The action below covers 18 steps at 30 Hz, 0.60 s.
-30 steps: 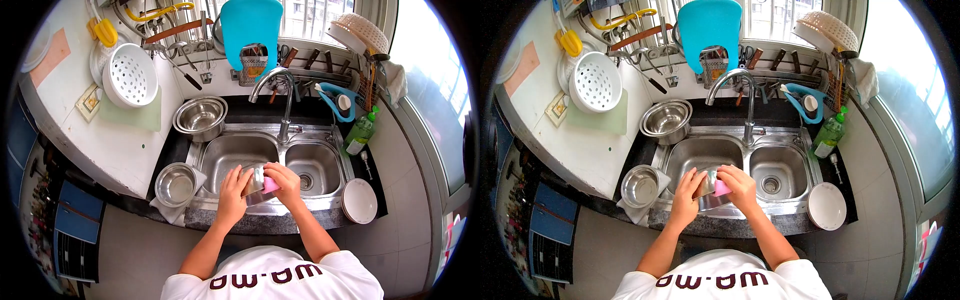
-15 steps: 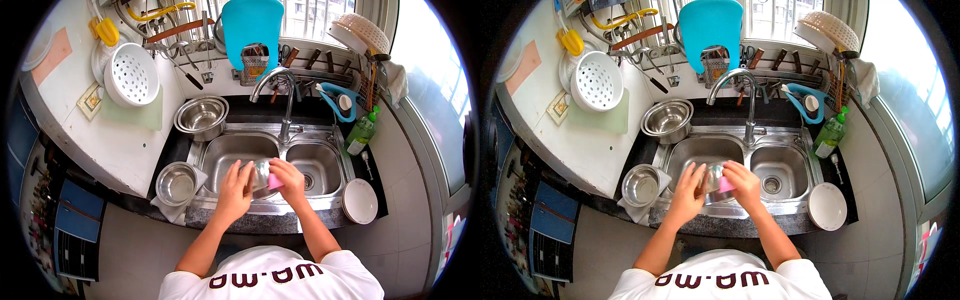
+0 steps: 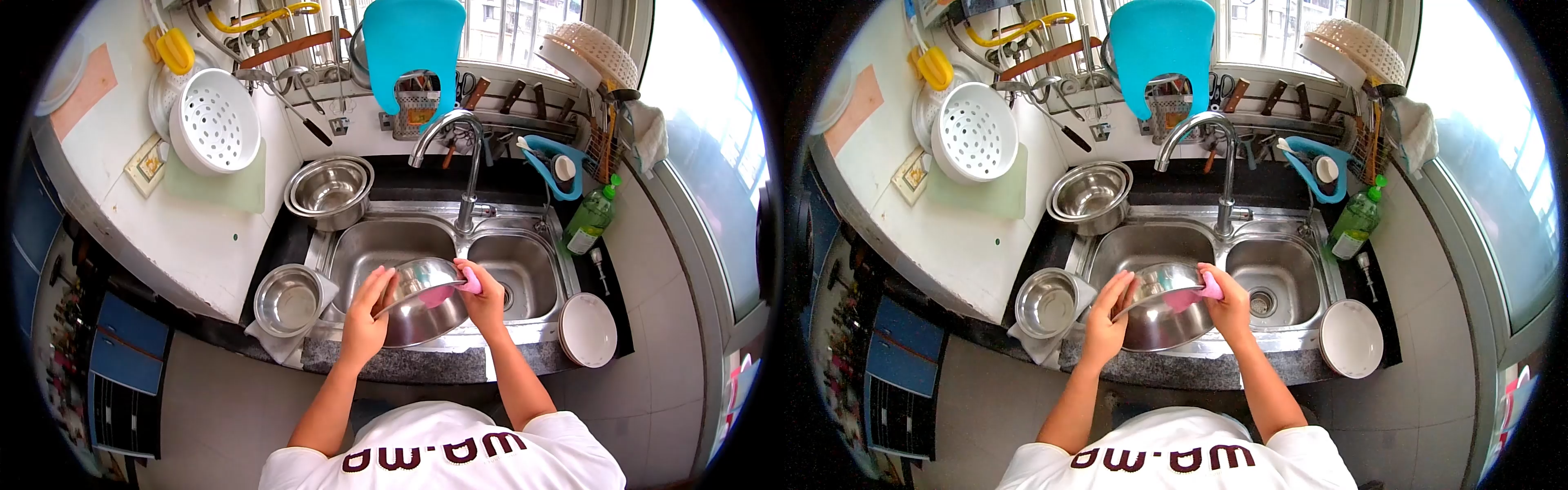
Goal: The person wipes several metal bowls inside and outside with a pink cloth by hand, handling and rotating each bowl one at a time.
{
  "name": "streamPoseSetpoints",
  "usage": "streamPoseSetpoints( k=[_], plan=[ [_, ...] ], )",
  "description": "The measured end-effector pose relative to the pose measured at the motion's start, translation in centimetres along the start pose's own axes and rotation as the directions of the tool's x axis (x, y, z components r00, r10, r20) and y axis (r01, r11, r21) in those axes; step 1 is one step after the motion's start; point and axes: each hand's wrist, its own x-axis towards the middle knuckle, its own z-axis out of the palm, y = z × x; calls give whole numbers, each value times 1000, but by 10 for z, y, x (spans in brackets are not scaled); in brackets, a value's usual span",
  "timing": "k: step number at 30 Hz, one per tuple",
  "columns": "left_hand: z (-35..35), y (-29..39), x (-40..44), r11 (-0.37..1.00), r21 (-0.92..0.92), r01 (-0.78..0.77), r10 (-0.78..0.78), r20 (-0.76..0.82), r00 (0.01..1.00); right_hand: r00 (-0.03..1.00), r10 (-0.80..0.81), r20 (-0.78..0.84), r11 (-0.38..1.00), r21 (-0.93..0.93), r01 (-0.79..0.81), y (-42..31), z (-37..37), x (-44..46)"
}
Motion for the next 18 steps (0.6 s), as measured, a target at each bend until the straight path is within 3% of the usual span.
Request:
streamPoseSetpoints(
  k=[1, 2, 3, 4, 6, 8, 12, 14, 16, 18],
  plan=[
    [0, 5, 2, 1000, -1, 0, 0, 2, 1000, 1000, -18, 1, 1000, -4, 18, -2, 1, 1],
    [-1, 14, 4, 972, 230, -39, 34, 26, 999, 999, -36, 3, 999, -7, 36, -5, 2, 3],
    [-1, 20, 6, 891, 447, -80, 62, 55, 997, 978, -204, 36, 971, -121, 207, -10, 3, 7],
    [1, 20, 7, 891, 447, -80, 62, 55, 997, 929, -359, 89, 901, -226, 370, -18, 6, 12],
    [12, 19, 8, 843, 513, -164, 93, 160, 983, 863, -462, 207, 828, -248, 503, -33, 13, 12],
    [18, 15, 6, 817, 553, -161, 85, 160, 983, 831, -505, 235, 797, -244, 553, -46, 17, 13],
    [17, 5, 3, 882, 453, -131, 92, 107, 990, 834, -511, 207, 794, -258, 551, -40, 13, 15],
    [13, 2, 0, 911, 397, -111, 85, 81, 993, 892, -422, 160, 855, -256, 450, -29, 8, 15],
    [5, -4, -3, 997, -76, -10, 9, -8, 1000, 964, -266, 23, 945, -192, 266, -11, 3, 9],
    [1, -4, -3, 984, -179, 15, -19, -20, 1000, 999, -32, -35, 999, -28, 31, 0, 2, 0]
  ],
)
